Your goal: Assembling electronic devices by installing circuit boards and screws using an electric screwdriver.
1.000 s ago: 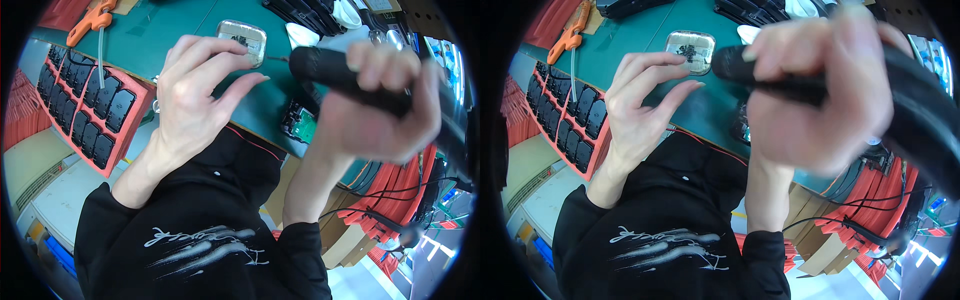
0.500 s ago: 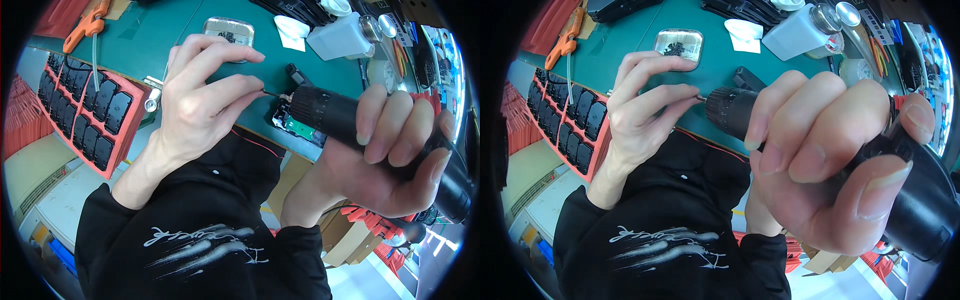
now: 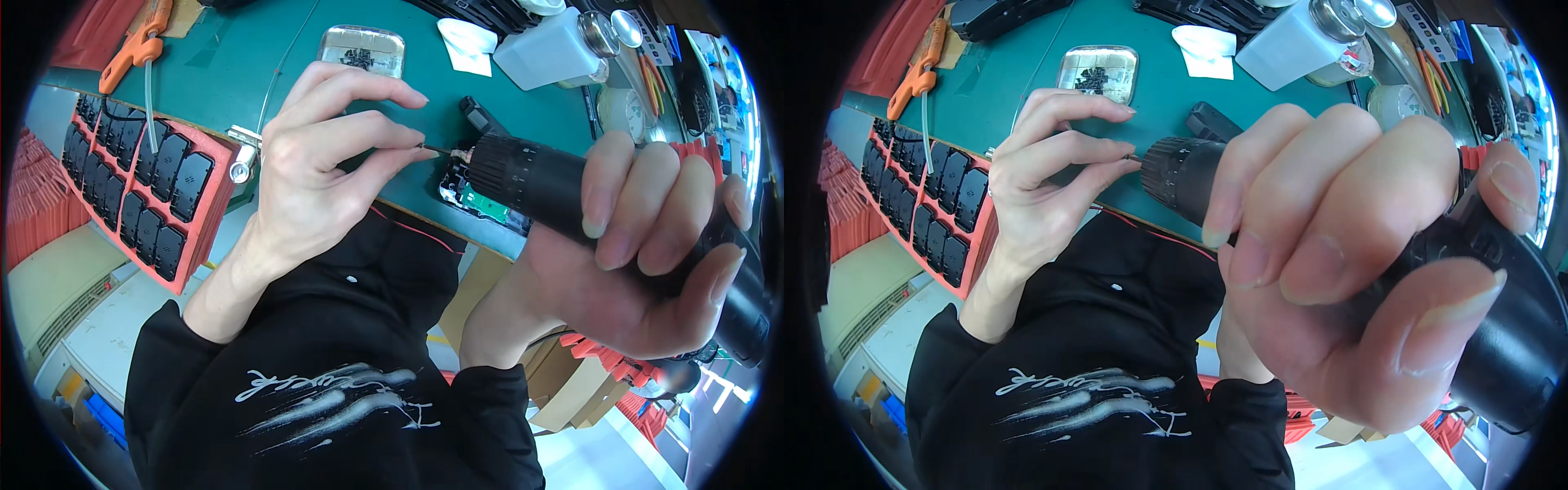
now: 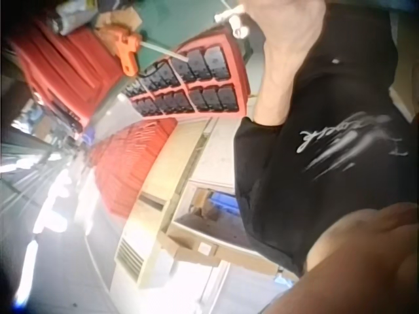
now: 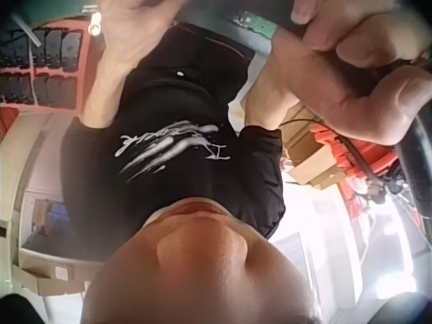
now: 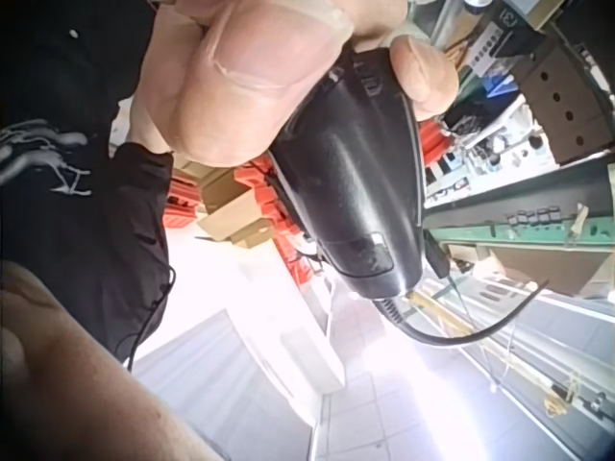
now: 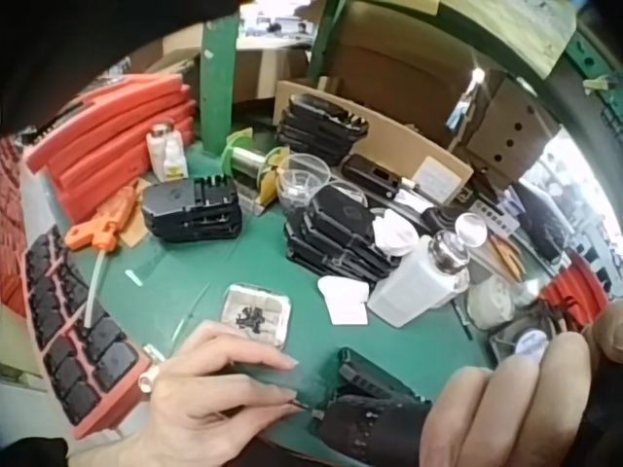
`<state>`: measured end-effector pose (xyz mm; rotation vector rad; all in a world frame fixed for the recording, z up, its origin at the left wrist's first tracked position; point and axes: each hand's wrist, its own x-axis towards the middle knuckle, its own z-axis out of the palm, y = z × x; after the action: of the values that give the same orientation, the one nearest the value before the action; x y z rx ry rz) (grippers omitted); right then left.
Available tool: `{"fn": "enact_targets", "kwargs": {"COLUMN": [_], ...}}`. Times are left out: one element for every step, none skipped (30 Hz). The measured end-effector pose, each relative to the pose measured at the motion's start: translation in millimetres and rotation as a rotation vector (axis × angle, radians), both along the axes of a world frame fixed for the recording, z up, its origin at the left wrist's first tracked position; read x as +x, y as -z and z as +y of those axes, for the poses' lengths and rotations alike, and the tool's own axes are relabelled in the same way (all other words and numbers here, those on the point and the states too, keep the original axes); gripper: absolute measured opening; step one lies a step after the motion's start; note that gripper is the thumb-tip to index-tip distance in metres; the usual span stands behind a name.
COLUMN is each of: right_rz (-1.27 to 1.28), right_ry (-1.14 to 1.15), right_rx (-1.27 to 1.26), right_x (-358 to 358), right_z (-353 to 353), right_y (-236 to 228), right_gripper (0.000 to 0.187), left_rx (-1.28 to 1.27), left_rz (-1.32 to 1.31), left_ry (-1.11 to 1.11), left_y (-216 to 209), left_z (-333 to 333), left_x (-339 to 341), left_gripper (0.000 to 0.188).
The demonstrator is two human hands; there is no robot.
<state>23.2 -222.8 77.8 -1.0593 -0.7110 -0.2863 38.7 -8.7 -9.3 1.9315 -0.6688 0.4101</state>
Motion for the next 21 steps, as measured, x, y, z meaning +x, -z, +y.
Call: {"fn": "enact_targets", "kwargs": {"right_rz": [0.000,0.008,0.015,0.014,0.010,0.006,0.006,0.003,0.000,0.001,0.009,0.017,0.017,0.012,0.007,0.010,0.023,0.034,0.036,0.034,0.033], "right_ry": [0.002,-0.001,-0.003,-0.001,-0.009,-0.017,-0.016,-0.016,-0.016,-0.012,0.027,0.068,0.076,0.056,0.036,0.047,0.123,0.200,0.212,0.196,0.180], "right_rx": [0.000,-0.011,-0.021,-0.021,-0.017,-0.013,-0.012,-0.015,-0.017,-0.017,0.001,0.018,0.015,-0.003,-0.022,-0.031,-0.009,0.013,0.004,-0.043,-0.089], "right_x": [-0.4,-1.0,-1.6,-1.5,-1.0,-0.9,-1.0,-1.3,-1.8,-3.6,-6.1,-8.3,-9.1,-9.6,-10.9,-15.7,-23.3,-28.2,-30.2,-31.8,-33.7], "right_z": [0.0,0.0,0.0,-0.2,-0.4,-0.8,-1.3,-2.0,-2.8,-2.7,-2.4,-2.8,-5.4,-9.2,-12.2,-14.1,-15.3,-17.2,-20.3,-24.1,-28.4], "right_y": [-0.5,-1.1,-1.4,-1.2,-0.4,0.0,0.1,0.1,0.1,0.3,0.2,0.2,-0.2,-0.9,-1.6,-1.0,0.9,1.3,-0.2,-2.3,-4.1], "right_gripper": [0.037,0.037,0.037,0.037,0.037,0.036,0.036,0.036,0.036,0.036,0.036,0.035,0.035,0.035,0.035,0.035,0.035,0.034,0.034,0.034,0.034], "left_rx": [0.002,0.002,0.002,0.002,0.002,-0.002,-0.007,-0.007,-0.025,-0.042,-0.042,-0.050,-0.059,-0.063,-0.051,-0.042,-0.051,-0.009,0.033,0.024,0.101], "left_rz": [0.017,0.017,0.018,0.017,0.016,0.029,0.043,0.043,0.054,0.065,0.067,0.089,0.111,0.112,0.123,0.135,0.138,0.093,0.048,0.050,0.034], "left_ry": [-0.003,-0.001,0.003,0.007,0.009,0.019,0.029,0.030,0.045,0.061,0.066,0.087,0.111,0.121,0.148,0.174,0.186,0.131,0.078,0.089,0.109], "left_y": [0.1,-0.2,-0.6,-1.1,-1.2,-1.2,-1.1,-0.3,0.9,1.8,1.6,0.9,0.6,1.2,2.2,2.6,-0.2,-5.1,-7.3,-5.9,-3.7], "left_z": [0.3,0.2,0.3,0.0,-0.2,-0.4,-0.7,-1.4,-2.5,-3.1,-3.9,-4.7,-6.1,-6.4,-5.9,-8.0,-13.1,-19.3,-24.0,-25.5,-25.1], "left_x": [-0.6,-0.8,-0.9,-0.8,-0.9,-1.1,-1.2,-1.2,-0.9,-0.9,-1.1,-1.4,-1.3,-1.5,-1.9,-2.5,-4.8,-8.3,-11.0,-12.0,-12.5], "left_gripper": [0.019,0.019,0.019,0.019,0.019,0.019,0.019,0.019,0.019,0.019,0.019,0.019,0.019,0.019,0.023,0.027,0.027,0.033,0.040,0.040,0.046]}}
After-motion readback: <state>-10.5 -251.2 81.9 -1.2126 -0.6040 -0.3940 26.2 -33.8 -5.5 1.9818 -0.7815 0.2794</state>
